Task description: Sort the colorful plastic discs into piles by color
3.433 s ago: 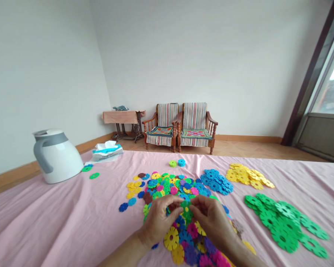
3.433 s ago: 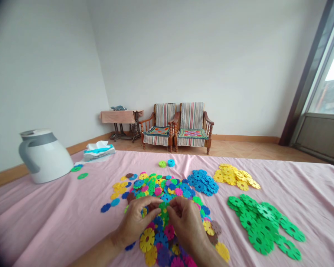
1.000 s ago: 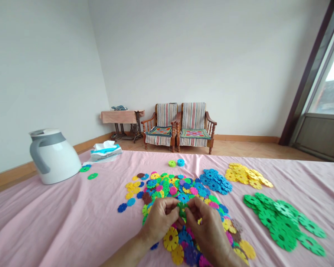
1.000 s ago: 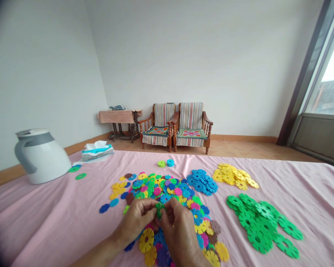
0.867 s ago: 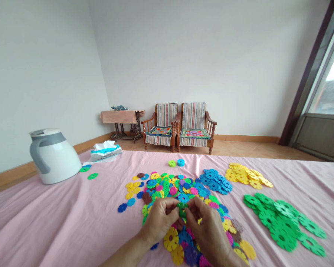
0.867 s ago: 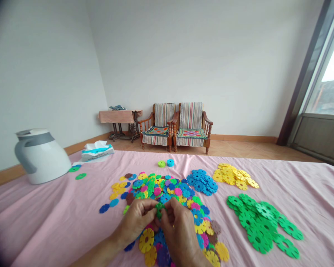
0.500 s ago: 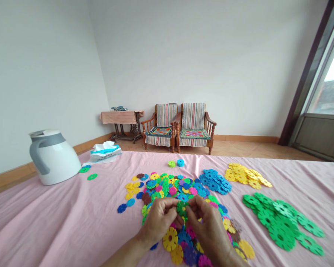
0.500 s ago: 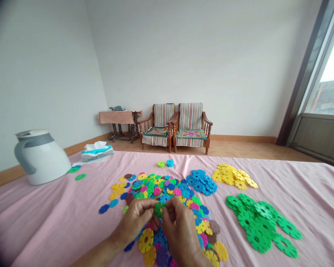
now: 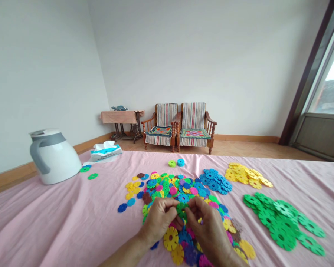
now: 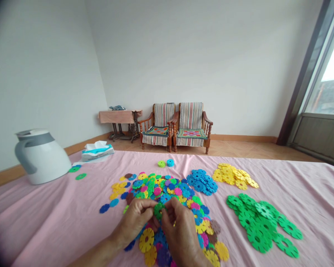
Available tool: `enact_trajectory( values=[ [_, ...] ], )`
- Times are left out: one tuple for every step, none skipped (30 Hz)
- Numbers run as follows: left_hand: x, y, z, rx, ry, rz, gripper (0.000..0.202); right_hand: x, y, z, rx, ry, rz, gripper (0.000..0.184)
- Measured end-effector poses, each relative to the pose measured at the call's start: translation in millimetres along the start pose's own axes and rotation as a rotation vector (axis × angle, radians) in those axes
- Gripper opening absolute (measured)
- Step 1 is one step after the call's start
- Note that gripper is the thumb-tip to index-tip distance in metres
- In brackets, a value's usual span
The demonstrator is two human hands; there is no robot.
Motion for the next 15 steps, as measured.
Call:
enact_trajectory(
  values=[
    [-1.3,1,0,0.012,0.019,-0.014,0.022,0,-2,1,-0.001,-0.003,-0.007,0.020],
    [-2.0,1,0,0.018,0.030,-0.027,0.024,0,-4,1,0.000,0.000,-0.011,0.020],
    [-2.9,1,0,0.024,0.038,-0.035,0.025,-2,-5,1,0.004,0.006,-0.011,0.021],
    [-4.5,1,-1,0.033,0.048,-0.041,0.026,-5,-4,0,0.007,0.013,-0.007,0.020],
    [-7.9,2,-1,0.050,0.072,-0.052,0.026,-10,-2,-3,0.012,0.022,0.003,0.020],
    [-13.5,4,-2,0.077,0.115,-0.069,0.027,-17,2,-7,0.017,0.029,0.030,0.020],
    [-20.9,7,-2,0.112,0.173,-0.090,0.028,-25,8,-13,0.019,0.025,0.078,0.020],
    [-29.2,10,-2,0.151,0.238,-0.115,0.028,-37,15,-19,0.020,0.021,0.143,0.019],
    [-37.6,14,-2,0.187,0.304,-0.138,0.028,-49,25,-26,0.027,0.009,0.247,0.020],
    [-45.4,16,-1,0.213,0.361,-0.155,0.029,-65,36,-33,0.034,0.008,0.362,0.020],
    [-52.4,18,-1,0.232,0.411,-0.160,0.029,-82,48,-39,0.046,0.013,0.483,0.019],
    [-58.4,19,0,0.246,0.451,-0.159,0.030,-102,63,-43,0.084,0.028,0.616,0.019],
    [-63.1,20,0,0.257,0.482,-0.154,0.030,-122,78,-46,0.128,0.050,0.739,0.020],
    [-66.5,20,0,0.267,0.504,-0.149,0.030,-141,92,-47,0.179,0.064,0.849,0.022],
    [-68.2,20,0,0.273,0.513,-0.145,0.029,-160,104,-46,0.227,0.097,0.931,0.024]
  ],
)
Point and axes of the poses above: each hand's wrist, its own z-axis away from the middle knuckle, its own x-axis out of the palm, y = z × x, the point moved 9 cm from there along -z, towards the middle knuckle, and after that the axes turned 12 degrees about z, right-handed, at the moved point
